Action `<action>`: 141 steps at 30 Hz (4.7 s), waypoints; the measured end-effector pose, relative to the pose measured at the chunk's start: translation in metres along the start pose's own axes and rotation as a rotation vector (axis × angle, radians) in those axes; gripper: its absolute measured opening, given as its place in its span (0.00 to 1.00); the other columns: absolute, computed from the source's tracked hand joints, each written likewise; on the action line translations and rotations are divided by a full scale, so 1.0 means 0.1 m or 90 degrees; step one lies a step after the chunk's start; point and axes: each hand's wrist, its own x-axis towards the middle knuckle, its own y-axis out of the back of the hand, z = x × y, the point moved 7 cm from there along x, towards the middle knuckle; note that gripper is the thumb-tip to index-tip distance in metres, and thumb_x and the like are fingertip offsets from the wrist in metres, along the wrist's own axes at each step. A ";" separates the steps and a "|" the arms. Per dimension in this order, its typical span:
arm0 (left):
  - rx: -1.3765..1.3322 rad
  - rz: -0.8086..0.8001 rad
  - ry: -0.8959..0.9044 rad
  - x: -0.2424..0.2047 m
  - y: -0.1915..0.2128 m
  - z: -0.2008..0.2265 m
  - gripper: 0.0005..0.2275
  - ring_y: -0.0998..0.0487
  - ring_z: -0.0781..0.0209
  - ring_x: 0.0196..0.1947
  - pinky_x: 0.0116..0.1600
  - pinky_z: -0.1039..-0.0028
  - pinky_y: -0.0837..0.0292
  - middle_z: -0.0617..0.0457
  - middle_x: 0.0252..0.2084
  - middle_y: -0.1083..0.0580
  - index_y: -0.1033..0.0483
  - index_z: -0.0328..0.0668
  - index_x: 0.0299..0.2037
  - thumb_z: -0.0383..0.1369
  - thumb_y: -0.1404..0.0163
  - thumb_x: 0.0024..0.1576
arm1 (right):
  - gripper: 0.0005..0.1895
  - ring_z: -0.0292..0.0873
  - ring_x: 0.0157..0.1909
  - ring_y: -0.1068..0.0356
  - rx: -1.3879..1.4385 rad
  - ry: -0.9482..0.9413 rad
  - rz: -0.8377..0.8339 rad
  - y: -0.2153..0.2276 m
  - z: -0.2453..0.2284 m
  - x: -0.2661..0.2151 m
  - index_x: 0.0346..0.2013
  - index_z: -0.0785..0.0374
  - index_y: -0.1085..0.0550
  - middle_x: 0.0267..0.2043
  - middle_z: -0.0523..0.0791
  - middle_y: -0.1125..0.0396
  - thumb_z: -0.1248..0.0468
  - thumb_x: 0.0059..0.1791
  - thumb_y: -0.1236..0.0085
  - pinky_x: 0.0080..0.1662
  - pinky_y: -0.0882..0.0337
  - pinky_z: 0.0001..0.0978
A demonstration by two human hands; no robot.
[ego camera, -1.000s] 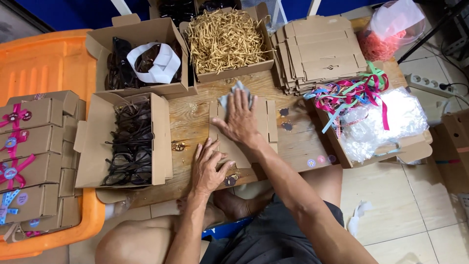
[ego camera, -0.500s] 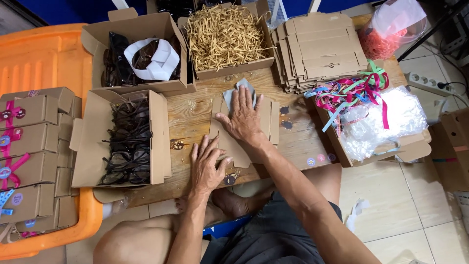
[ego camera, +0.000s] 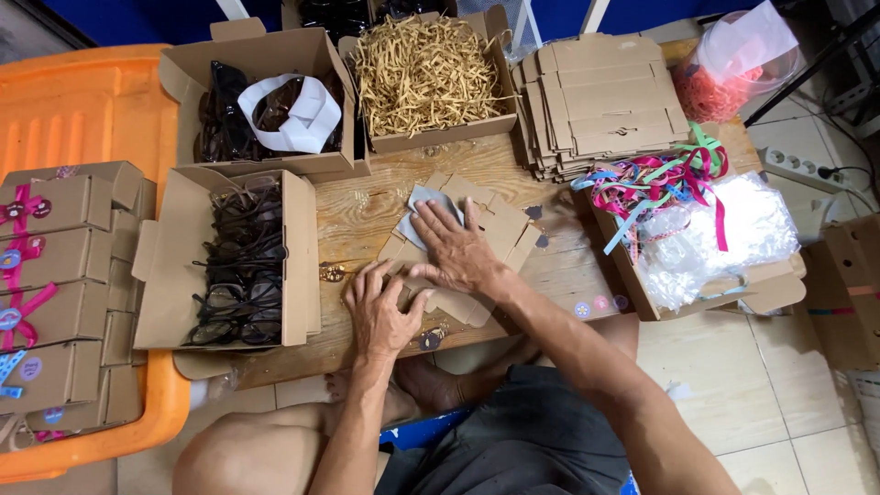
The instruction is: The person smooths a flat cardboard piece with a cloth, folds the flaps to form a small box, and then fills it with shredded paper packing material. The workspace contains stacks of cardboard, boxes of sunglasses, and colorful ribbons.
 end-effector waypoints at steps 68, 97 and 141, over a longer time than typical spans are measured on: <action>-0.007 -0.063 0.020 -0.05 -0.16 -0.05 0.25 0.35 0.51 0.70 0.70 0.49 0.53 0.55 0.66 0.28 0.24 0.55 0.51 0.59 0.41 0.49 | 0.55 0.50 0.80 0.57 0.043 -0.078 0.038 0.10 0.13 0.07 0.74 0.58 0.43 0.79 0.49 0.55 0.21 0.48 0.76 0.72 0.76 0.68; -0.072 -0.114 -0.141 -0.07 -0.07 0.30 0.26 0.26 0.52 0.47 0.47 0.61 0.34 0.55 0.45 0.30 0.22 0.52 0.51 0.60 0.45 0.51 | 0.54 0.54 0.81 0.62 0.054 -0.276 -0.003 0.44 0.32 -0.12 0.74 0.64 0.47 0.80 0.54 0.58 0.24 0.51 0.76 0.73 0.70 0.65; -0.111 -0.088 -0.056 0.02 -0.15 0.11 0.15 0.30 0.60 0.67 0.69 0.63 0.44 0.56 0.62 0.26 0.20 0.53 0.49 0.49 0.45 0.59 | 0.55 0.53 0.80 0.60 -0.011 -0.226 0.039 0.33 0.34 0.38 0.74 0.64 0.44 0.79 0.54 0.54 0.23 0.51 0.78 0.71 0.76 0.67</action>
